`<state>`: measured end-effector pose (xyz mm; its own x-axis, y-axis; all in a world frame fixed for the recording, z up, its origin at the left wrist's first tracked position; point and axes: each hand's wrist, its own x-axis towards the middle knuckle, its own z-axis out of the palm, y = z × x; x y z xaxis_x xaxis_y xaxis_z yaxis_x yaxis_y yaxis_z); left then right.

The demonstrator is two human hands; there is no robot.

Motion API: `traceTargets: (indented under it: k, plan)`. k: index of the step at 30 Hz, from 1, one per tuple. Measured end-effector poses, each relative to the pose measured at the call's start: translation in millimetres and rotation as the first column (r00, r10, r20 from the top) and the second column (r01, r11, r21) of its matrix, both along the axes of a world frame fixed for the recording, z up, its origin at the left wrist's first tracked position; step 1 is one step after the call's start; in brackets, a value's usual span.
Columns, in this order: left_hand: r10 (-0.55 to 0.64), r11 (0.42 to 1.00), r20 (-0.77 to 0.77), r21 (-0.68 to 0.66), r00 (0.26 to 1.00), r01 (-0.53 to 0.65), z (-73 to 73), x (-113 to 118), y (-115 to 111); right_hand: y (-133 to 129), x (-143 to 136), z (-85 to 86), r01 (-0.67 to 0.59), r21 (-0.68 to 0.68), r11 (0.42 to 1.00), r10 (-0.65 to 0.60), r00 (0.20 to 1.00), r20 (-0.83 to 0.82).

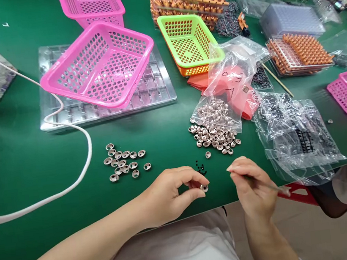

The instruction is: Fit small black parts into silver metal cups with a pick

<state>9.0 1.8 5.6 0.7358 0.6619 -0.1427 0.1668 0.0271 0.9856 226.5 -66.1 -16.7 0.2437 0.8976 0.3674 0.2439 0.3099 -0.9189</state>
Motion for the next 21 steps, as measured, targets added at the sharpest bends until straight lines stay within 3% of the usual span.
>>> traceTargets:
  k: [3,6,8,10,12,15,18,21]
  plan:
    - [0.0,1.0,-0.038,0.003,0.999,0.0,4.0,0.5,2.4,-1.9,-4.7,-7.2,0.102,-0.138,0.985,-0.138,0.948,-0.286]
    - [0.013,0.997,-0.157,0.079,0.987,0.0,9.7,-5.8,9.4,-2.0,-4.3,-10.0,0.04,-0.227,0.973,-0.142,0.878,-0.457]
    - [0.064,0.979,-0.302,0.203,0.951,-0.001,13.8,-16.4,15.6,-0.5,-1.6,-9.8,-0.004,-0.231,0.973,-0.116,0.858,-0.501]
    - [0.141,0.938,-0.477,0.345,0.867,0.037,16.8,-30.2,21.8,2.1,1.7,-9.5,-0.036,-0.223,0.974,-0.086,0.855,-0.512]
    - [0.25,0.885,-0.64,0.455,0.727,0.097,17.5,-43.9,26.9,4.7,4.9,-10.5,-0.021,-0.205,0.978,-0.087,0.859,-0.505]
    - [0.358,0.841,-0.753,0.517,0.552,0.159,13.9,-60.0,33.4,6.3,8.2,-13.7,0.018,-0.212,0.977,-0.125,0.855,-0.504]
    - [0.347,0.835,-0.782,0.509,0.517,0.208,9.0,-71.1,39.8,3.6,10.7,-16.2,-0.061,-0.255,0.965,-0.092,0.833,-0.546]
    - [0.411,0.802,-0.759,0.564,0.505,0.196,9.5,-75.5,45.0,-1.0,14.2,-17.5,-0.147,-0.225,0.963,-0.007,0.823,-0.568]
